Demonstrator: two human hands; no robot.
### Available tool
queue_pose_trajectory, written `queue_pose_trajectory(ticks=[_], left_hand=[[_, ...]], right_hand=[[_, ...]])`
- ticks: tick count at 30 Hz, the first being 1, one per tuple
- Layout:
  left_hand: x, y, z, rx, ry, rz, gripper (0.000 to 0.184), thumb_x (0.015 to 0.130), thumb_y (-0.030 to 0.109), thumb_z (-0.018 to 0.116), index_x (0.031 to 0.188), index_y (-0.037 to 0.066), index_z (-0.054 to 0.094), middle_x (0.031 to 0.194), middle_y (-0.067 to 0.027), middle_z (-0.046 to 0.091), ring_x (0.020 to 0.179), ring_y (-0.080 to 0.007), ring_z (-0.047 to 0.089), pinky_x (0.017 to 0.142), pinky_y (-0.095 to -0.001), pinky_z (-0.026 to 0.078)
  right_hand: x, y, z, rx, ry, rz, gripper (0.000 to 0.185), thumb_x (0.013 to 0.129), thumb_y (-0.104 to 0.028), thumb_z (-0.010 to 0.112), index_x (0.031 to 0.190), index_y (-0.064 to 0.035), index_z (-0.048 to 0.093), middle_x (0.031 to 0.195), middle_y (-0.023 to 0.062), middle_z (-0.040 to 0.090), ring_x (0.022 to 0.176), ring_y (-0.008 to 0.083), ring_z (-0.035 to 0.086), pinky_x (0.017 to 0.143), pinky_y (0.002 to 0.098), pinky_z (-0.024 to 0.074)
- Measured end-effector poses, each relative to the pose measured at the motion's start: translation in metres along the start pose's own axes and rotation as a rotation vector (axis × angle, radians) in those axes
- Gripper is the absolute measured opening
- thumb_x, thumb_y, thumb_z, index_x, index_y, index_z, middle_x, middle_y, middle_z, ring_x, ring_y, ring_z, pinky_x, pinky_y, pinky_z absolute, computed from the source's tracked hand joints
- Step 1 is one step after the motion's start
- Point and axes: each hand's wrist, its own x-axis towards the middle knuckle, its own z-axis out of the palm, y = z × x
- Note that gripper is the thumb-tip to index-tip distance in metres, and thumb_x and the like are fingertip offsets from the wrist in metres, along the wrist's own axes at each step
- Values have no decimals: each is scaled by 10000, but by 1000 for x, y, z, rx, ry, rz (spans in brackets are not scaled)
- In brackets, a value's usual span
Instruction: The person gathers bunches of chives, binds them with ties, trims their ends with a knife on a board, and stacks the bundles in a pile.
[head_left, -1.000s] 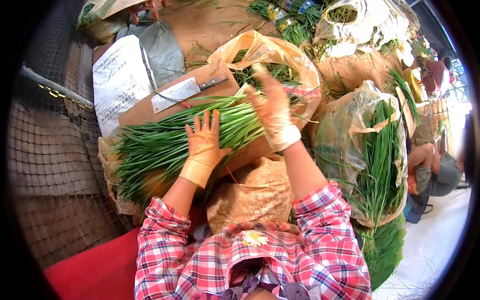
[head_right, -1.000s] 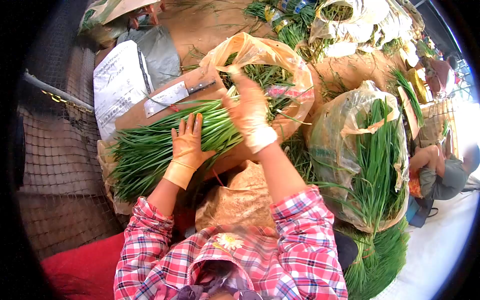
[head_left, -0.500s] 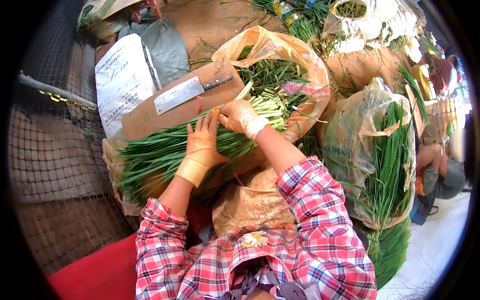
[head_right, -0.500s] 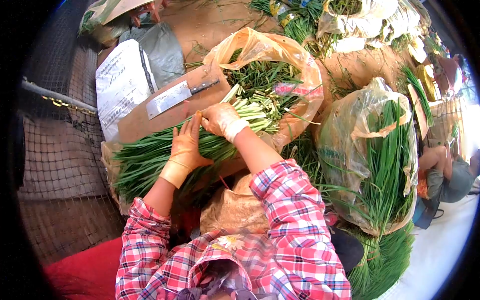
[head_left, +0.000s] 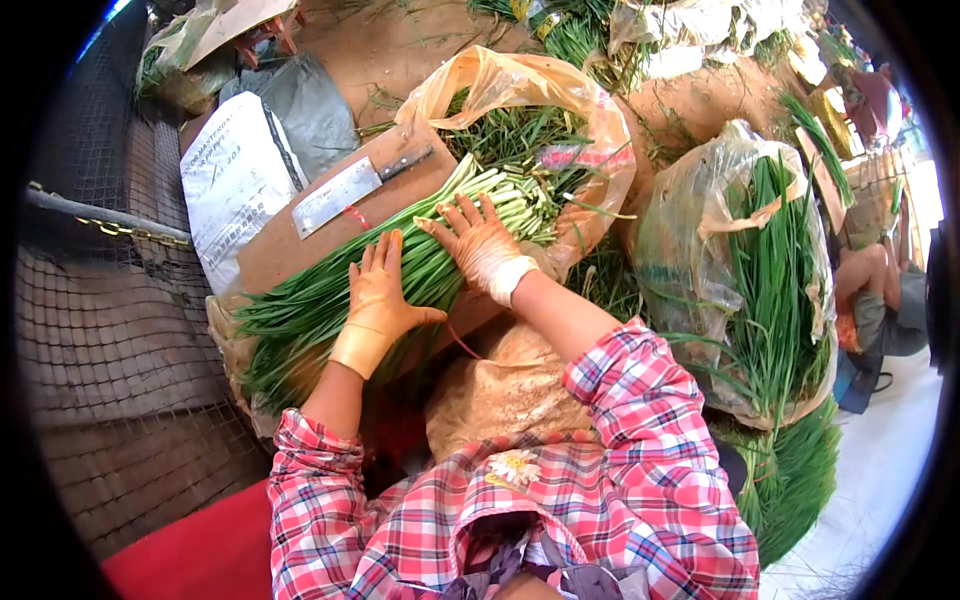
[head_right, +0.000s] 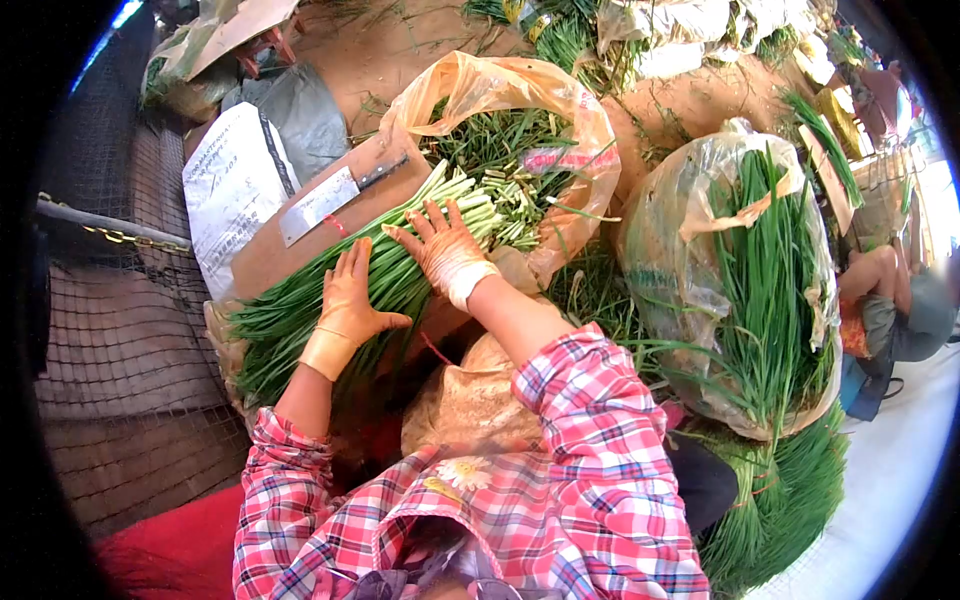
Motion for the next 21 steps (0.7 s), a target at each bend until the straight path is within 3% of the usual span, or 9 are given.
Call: queue_pose_trajectory(ticks=[1, 3, 5, 6, 9, 11, 13, 15, 21], left_hand=[[-3, 6, 1, 11, -6, 1, 1334, 417, 560, 831, 1434, 27, 153, 1454, -157, 278, 1330, -347, 269, 1043, -543, 256], [-8, 15, 8, 184, 2, -38, 1388, 394, 594, 820, 1442, 28, 108, 1477, -151, 227, 1338, -376, 241, 1043, -557, 243], [-6, 11, 19, 266, 13, -50, 1386, 413, 591, 817, 1448, 39, 79, 1481, -141, 215, 1333, -377, 246, 1032, -563, 255], [-4, 8, 21, 285, 42, -40, 1366, 428, 575, 818, 1449, 44, 80, 1476, -135, 224, 1327, -366, 259, 1030, -553, 265], [3, 1, 19, 276, 72, -13, 1299, 473, 487, 828, 1452, 65, 85, 1457, -120, 261, 1304, -341, 303, 1025, -529, 296], [8, -7, 17, 222, 69, 12, 1302, 467, 451, 844, 1453, 75, 82, 1451, -125, 273, 1299, -349, 312, 1022, -537, 303], [15, -12, 12, 204, 50, 14, 1295, 470, 417, 854, 1452, 79, 81, 1446, -129, 282, 1296, -347, 322, 1025, -538, 307], [19, -16, 11, 166, 63, 39, 1274, 486, 408, 851, 1451, 81, 86, 1446, -125, 284, 1296, -333, 328, 1032, -534, 305], [11, -11, 22, 221, 138, 73, 1256, 508, 416, 841, 1450, 70, 86, 1458, -115, 266, 1289, -325, 336, 1015, -522, 316]], right_hand=[[-1, 0, 4, -11, 12, -5, 603, 902, -212, 422, 1450, -271, 178, 1472, 91, 281, 1366, 329, 226, 1101, 529, 135], [-5, -2, 13, -25, 32, 6, 702, 855, -296, 540, 1452, -266, 174, 1479, 99, 267, 1371, 332, 215, 1104, 527, 131], [-14, -1, -10, -5, -84, -31, 895, 735, -401, 685, 1454, -260, 171, 1480, 107, 262, 1375, 332, 205, 1105, 526, 129], [-15, 5, -16, 110, -110, -40, 1069, 610, -467, 769, 1458, -253, 154, 1485, 109, 251, 1376, 333, 197, 1110, 520, 124], [-49, 26, -30, 331, 294, -9, 652, 748, -328, 683, 1327, -202, 411, 1296, 123, 487, 1271, 317, 382, 1059, 474, 257], [-69, 39, -37, 648, 174, 94, 289, 751, -260, 654, 1002, -117, 639, 928, 115, 656, 905, 309, 629, 811, 411, 480], [-74, 43, -26, 537, -203, 121, 231, 765, -256, 635, 925, -94, 674, 857, 140, 667, 813, 312, 638, 727, 418, 496], [-70, 37, -17, 314, -519, 146, 249, 745, -303, 638, 854, -86, 689, 868, 145, 669, 817, 324, 637, 725, 421, 498], [-52, -10, 8, 405, -381, 106, 443, 765, -447, 643, 906, -30, 694, 958, 168, 661, 924, 316, 635, 807, 412, 495]])
